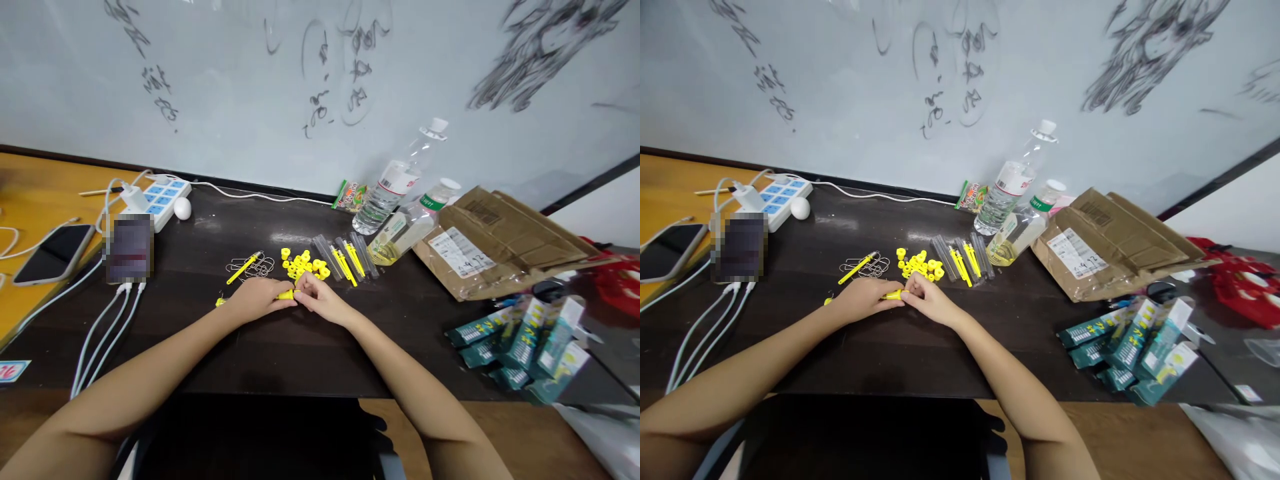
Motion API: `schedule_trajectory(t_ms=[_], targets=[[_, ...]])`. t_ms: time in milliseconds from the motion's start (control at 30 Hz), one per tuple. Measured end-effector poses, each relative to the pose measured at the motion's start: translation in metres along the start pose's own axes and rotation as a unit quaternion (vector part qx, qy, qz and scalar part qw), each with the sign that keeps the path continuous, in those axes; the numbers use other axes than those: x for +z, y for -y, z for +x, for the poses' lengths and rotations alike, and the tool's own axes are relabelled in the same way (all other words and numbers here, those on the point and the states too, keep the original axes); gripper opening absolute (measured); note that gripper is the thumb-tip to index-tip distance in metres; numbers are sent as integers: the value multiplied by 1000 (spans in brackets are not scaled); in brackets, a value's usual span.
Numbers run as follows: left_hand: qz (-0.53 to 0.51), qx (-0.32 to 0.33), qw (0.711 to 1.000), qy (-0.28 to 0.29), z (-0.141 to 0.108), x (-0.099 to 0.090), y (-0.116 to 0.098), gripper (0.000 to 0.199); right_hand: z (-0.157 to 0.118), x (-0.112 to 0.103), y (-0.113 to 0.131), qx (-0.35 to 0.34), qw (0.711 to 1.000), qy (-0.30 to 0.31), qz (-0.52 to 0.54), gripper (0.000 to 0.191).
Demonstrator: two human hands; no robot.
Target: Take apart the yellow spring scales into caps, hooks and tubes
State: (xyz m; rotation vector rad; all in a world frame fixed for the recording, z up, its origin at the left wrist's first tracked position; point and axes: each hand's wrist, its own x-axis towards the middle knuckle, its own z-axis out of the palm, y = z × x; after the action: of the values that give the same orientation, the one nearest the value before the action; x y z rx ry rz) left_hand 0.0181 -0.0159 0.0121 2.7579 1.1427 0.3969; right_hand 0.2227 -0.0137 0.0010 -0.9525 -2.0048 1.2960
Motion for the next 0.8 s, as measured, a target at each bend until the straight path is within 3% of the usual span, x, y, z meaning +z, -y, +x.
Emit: schedule_trajectory(t_ms=[100,200,467,600,800], targets=[[27,4,998,-52,-1,8,0,38,0,6,5,1,994,-36,-103,30],[43,7,997,-69,-2,12,0,40,-1,9,8,5,988,-32,-150,36],[-84,-9,996,35,1,-12,1,39,-6,2,12,-42,956,-17,-291,17],[-95,-15,994,49,1,-16,2,41,-7,0,10,-55,968,2,-245,14],[-43,-19,998,32,0,-9,1,42,-5,1,7,-57,987,-32,-148,13]])
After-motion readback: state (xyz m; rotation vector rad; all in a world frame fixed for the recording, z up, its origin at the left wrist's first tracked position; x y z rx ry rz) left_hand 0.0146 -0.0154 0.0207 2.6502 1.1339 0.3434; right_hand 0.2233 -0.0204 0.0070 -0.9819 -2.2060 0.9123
